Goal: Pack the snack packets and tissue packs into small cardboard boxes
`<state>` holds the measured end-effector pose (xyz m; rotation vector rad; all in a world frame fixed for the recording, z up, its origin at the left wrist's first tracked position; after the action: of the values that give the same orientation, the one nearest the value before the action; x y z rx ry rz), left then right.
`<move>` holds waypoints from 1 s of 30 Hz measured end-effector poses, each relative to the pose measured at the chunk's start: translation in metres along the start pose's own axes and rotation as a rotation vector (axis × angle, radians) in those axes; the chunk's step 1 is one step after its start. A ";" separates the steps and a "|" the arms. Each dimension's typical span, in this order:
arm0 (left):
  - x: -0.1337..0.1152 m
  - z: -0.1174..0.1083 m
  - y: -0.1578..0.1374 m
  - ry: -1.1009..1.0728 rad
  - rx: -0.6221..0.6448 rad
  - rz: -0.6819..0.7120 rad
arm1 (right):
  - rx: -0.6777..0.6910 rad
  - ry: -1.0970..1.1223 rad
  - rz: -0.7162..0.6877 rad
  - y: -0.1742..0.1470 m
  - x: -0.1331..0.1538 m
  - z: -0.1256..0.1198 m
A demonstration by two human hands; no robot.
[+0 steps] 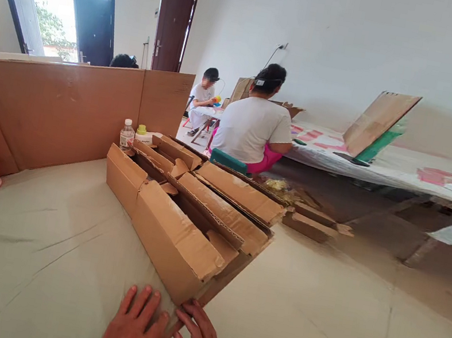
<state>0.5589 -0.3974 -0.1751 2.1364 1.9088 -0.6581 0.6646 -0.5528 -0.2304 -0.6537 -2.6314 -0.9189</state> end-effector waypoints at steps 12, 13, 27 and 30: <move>-0.001 0.003 -0.092 -0.023 -0.384 -0.145 | 0.008 0.011 -0.056 0.004 0.002 0.014; 0.003 -0.003 -0.105 -0.026 -0.422 -0.203 | 0.014 0.019 -0.050 0.004 0.003 0.014; 0.016 -0.013 -0.181 0.225 -0.635 -0.473 | 0.033 0.102 -0.052 0.001 0.015 0.005; 0.017 -0.009 -0.187 0.279 -0.637 -0.445 | 0.000 0.149 -0.037 0.002 0.017 0.002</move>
<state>0.3791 -0.3511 -0.1481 1.4732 2.3469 0.2040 0.6505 -0.5444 -0.2237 -0.5172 -2.5192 -0.9394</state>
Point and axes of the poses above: each hand's wrist, its own y-axis towards the middle knuckle, its own z-axis out of the palm, x = y × z, the point moved 3 cm from there along y, towards the middle knuckle, and after that the axes turned 15 degrees about x, right-handed, at the moved point
